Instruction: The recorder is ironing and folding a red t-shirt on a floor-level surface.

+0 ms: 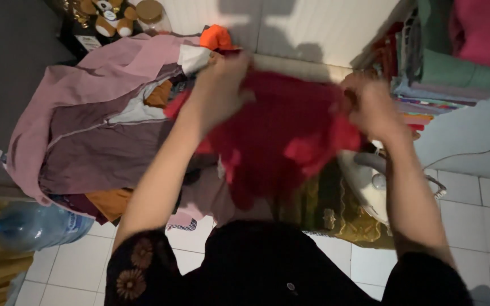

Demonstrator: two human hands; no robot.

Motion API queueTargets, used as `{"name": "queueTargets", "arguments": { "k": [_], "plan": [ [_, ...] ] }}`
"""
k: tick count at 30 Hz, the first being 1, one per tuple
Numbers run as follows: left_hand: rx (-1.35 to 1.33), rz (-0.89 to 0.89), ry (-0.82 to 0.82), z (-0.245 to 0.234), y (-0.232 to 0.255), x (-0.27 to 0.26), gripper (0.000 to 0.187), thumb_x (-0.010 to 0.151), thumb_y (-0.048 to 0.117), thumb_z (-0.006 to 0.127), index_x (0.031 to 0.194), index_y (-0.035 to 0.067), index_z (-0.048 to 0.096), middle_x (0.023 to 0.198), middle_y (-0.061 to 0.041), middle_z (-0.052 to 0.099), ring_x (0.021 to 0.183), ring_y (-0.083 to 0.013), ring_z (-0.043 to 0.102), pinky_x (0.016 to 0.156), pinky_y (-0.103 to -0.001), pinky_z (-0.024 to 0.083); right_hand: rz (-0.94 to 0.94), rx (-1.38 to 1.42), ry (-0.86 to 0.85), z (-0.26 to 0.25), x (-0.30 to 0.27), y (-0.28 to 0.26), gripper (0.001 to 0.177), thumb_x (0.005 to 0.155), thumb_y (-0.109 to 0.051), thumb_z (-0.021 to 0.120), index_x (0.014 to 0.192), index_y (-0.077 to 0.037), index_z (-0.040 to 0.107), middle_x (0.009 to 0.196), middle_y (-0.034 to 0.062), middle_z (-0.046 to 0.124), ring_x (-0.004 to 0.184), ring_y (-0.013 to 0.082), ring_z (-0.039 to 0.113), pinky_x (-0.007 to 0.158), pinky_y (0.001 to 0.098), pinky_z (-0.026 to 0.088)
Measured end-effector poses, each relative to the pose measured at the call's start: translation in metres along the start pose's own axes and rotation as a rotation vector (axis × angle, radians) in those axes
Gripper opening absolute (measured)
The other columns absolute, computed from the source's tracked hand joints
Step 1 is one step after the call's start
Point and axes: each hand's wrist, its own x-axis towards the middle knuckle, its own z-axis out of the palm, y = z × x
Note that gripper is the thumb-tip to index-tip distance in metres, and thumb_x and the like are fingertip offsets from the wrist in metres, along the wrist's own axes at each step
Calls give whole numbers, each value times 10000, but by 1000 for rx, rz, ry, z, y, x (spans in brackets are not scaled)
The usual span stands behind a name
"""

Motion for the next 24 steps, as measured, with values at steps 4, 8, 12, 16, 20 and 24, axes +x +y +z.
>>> {"name": "queueTargets", "arguments": {
  "k": [4, 8, 12, 16, 20, 24],
  "plan": [
    [269, 118, 280, 8, -14, 56, 450, 865, -19, 761, 1268, 77, 584, 1165, -159, 673, 1042, -424, 652, 854, -506, 528, -75, -320, 255, -63, 13, 0, 304, 774, 69, 769, 1066, -2, 725, 1051, 220, 690, 993, 399, 663, 874, 463, 534],
    [101, 243, 601, -31, 8, 55, 509, 770, 16, 764, 1250, 67, 603, 1134, -149, 646, 1047, -412, 622, 875, -512, 497, -30, -192, 613, -92, -15, 7, 395, 894, 121, 606, 1286, 84, 584, 1266, 228, 610, 1174, 400, 618, 1022, 451, 484],
    [83, 221, 597, -34, 2, 14, 549, 713, -99, 670, 1239, 43, 604, 1187, -165, 600, 1159, -383, 575, 955, -471, 426, -77, -395, 693, -68, -46, -28, 357, 823, 105, 621, 1152, -21, 680, 1162, 162, 658, 1073, 368, 612, 900, 459, 468],
    [42, 75, 362, 39, -53, -57, 430, 601, -54, 674, 1008, 86, 665, 1100, -109, 646, 1122, -322, 611, 960, -446, 379, -38, -466, 509, 58, -118, -3, 542, 608, -77, 644, 1142, -67, 737, 1118, 173, 645, 1053, 414, 579, 884, 565, 418],
    [87, 29, 85, 136, -107, -153, 416, 647, -26, 719, 1045, 96, 707, 1130, -119, 645, 1098, -315, 612, 1008, -487, 364, 9, -183, 289, 191, -196, 16, 506, 730, -2, 620, 1215, -84, 737, 1201, 128, 664, 1076, 347, 616, 1005, 556, 440],
    [211, 77, 42, 213, -147, -222, 295, 784, 24, 749, 1068, 99, 720, 1173, -101, 651, 1102, -281, 639, 1108, -555, 347, 153, -123, 179, 242, -238, 8, 429, 743, 34, 629, 1141, -71, 751, 1199, 133, 695, 1116, 342, 645, 983, 512, 463]
  ]
}}
